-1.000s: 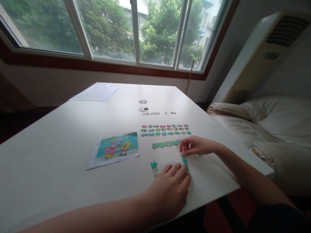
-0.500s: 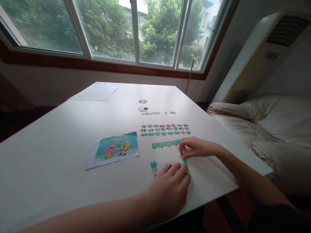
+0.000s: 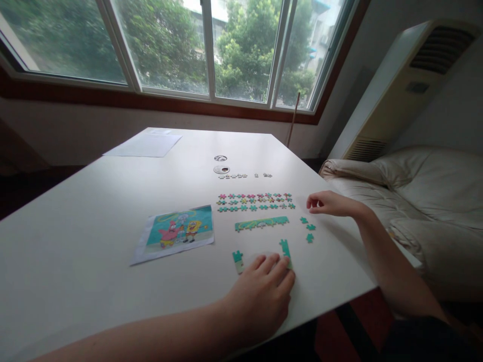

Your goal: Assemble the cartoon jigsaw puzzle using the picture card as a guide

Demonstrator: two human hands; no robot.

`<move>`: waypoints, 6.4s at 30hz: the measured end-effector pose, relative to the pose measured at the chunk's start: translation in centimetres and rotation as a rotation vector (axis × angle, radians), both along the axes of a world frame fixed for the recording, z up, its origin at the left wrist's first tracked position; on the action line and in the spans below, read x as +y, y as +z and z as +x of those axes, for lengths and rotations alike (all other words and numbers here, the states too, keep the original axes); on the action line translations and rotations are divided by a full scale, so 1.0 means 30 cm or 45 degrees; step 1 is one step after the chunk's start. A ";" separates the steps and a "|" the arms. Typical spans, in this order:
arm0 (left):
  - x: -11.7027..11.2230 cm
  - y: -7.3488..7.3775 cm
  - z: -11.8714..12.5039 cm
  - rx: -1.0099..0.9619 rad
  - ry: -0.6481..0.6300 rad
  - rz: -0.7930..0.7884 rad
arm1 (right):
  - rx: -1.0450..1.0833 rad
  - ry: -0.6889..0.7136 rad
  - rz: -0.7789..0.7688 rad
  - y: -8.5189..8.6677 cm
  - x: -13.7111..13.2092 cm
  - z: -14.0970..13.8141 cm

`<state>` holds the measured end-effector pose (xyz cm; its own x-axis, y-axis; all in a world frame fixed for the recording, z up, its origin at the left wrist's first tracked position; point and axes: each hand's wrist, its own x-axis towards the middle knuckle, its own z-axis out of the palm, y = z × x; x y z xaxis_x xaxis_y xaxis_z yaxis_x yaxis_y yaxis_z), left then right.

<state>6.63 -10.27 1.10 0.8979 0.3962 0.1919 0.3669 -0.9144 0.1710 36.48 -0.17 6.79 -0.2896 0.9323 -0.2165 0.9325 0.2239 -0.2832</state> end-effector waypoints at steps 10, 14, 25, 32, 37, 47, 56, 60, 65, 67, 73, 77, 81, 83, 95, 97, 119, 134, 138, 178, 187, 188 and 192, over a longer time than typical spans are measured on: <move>-0.001 -0.011 0.001 -0.018 0.011 0.013 | -0.012 0.039 -0.122 0.000 -0.007 -0.016; -0.003 -0.004 0.000 0.000 0.002 0.014 | -0.031 0.054 -0.187 -0.005 -0.009 -0.018; -0.004 0.003 0.001 0.016 -0.002 0.016 | -0.049 0.082 -0.306 -0.014 -0.013 -0.006; -0.004 0.005 0.001 0.015 0.011 0.000 | -0.040 0.088 -0.374 -0.024 -0.015 -0.025; -0.002 0.003 0.000 0.009 0.005 0.000 | -0.014 0.115 -0.401 -0.026 -0.016 -0.027; -0.005 0.002 0.003 -0.008 0.021 0.010 | 0.212 0.226 -0.512 -0.005 -0.029 -0.057; -0.002 0.014 -0.001 0.003 -0.096 0.011 | 0.573 0.314 -0.467 -0.006 -0.045 -0.149; -0.003 0.017 0.000 -0.010 -0.144 0.022 | 0.633 0.358 -0.502 -0.036 -0.049 -0.190; -0.004 0.015 0.002 -0.020 -0.134 0.020 | 0.608 0.385 -0.574 -0.044 -0.055 -0.212; -0.005 0.015 0.002 -0.021 -0.132 0.026 | 0.581 0.409 -0.583 -0.043 -0.058 -0.220; -0.003 0.019 0.001 -0.009 -0.126 0.041 | 0.509 0.405 -0.472 -0.037 -0.070 -0.242; -0.002 0.019 0.001 -0.010 -0.133 0.033 | 0.460 0.421 -0.404 -0.042 -0.073 -0.245; -0.004 0.020 0.004 -0.004 -0.126 0.036 | 0.390 0.415 -0.284 -0.055 -0.079 -0.251; -0.005 0.021 0.004 0.001 -0.124 0.039 | 0.367 0.412 -0.201 -0.055 -0.084 -0.253; -0.007 0.033 0.002 0.041 -0.122 0.064 | 0.171 0.315 -0.255 -0.006 -0.087 -0.208; -0.008 0.032 0.004 0.043 -0.119 0.054 | 0.159 0.305 -0.288 -0.018 -0.090 -0.219; 0.151 0.050 -0.175 0.113 0.189 0.237 | 0.204 0.201 -0.259 -0.063 -0.022 -0.157; 0.249 -0.003 -0.273 0.073 0.423 0.199 | 0.272 0.207 -0.210 -0.072 -0.007 -0.152; 0.242 -0.009 -0.275 0.051 0.417 0.195 | 0.273 0.205 -0.187 -0.062 -0.011 -0.152; 0.243 -0.022 -0.277 0.018 0.396 0.185 | 0.161 0.106 0.006 -0.093 -0.002 -0.193; 0.243 -0.026 -0.280 -0.003 0.401 0.200 | 0.225 0.161 -0.035 -0.061 -0.009 -0.154; 0.243 -0.027 -0.280 -0.004 0.402 0.205 | 0.227 0.169 -0.037 -0.060 -0.009 -0.150; 0.244 -0.028 -0.279 -0.013 0.409 0.207 | 0.174 0.144 -0.025 -0.049 -0.009 -0.130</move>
<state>-1.73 -2.94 0.26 0.7305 0.6212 0.2838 0.6387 -0.7685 0.0381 32.58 -0.43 5.32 -0.4204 0.8882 -0.1856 0.8543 0.3185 -0.4108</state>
